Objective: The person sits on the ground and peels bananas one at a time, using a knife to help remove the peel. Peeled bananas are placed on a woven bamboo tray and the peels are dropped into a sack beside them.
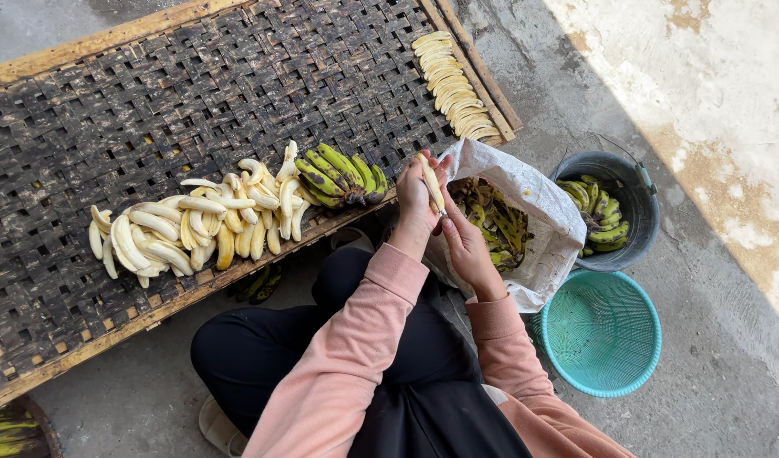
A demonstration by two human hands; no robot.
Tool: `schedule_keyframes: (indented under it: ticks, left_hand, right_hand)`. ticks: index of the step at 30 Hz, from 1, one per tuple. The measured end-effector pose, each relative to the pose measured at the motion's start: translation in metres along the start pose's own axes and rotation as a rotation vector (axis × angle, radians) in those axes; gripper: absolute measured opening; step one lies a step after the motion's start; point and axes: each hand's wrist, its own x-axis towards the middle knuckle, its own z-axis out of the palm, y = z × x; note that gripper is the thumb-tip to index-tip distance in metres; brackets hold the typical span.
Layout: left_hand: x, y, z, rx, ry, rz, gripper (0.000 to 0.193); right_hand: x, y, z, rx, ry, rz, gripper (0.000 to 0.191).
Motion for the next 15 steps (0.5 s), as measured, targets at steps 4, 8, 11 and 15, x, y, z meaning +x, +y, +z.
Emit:
schedule_keyframes:
  ticks: [4,8,11,15]
  left_hand:
    - [0.002,-0.004,-0.005,-0.028,-0.034,-0.006,0.022]
    - [-0.003,-0.010,-0.010,-0.080,-0.082,-0.019,0.024]
    - [-0.012,-0.011,-0.015,-0.086,-0.162,0.051,0.024]
    - [-0.026,-0.001,-0.020,0.000,-0.017,0.014,0.024]
  right_hand:
    - [0.004,-0.001,0.005,-0.034,0.032,-0.024,0.052]
    - [0.006,-0.008,0.010,-0.083,0.071,0.018,0.053]
    - [0.007,-0.016,0.013,-0.089,0.083,-0.026,0.054]
    - [0.006,-0.025,0.023,-0.072,0.077,0.017,0.058]
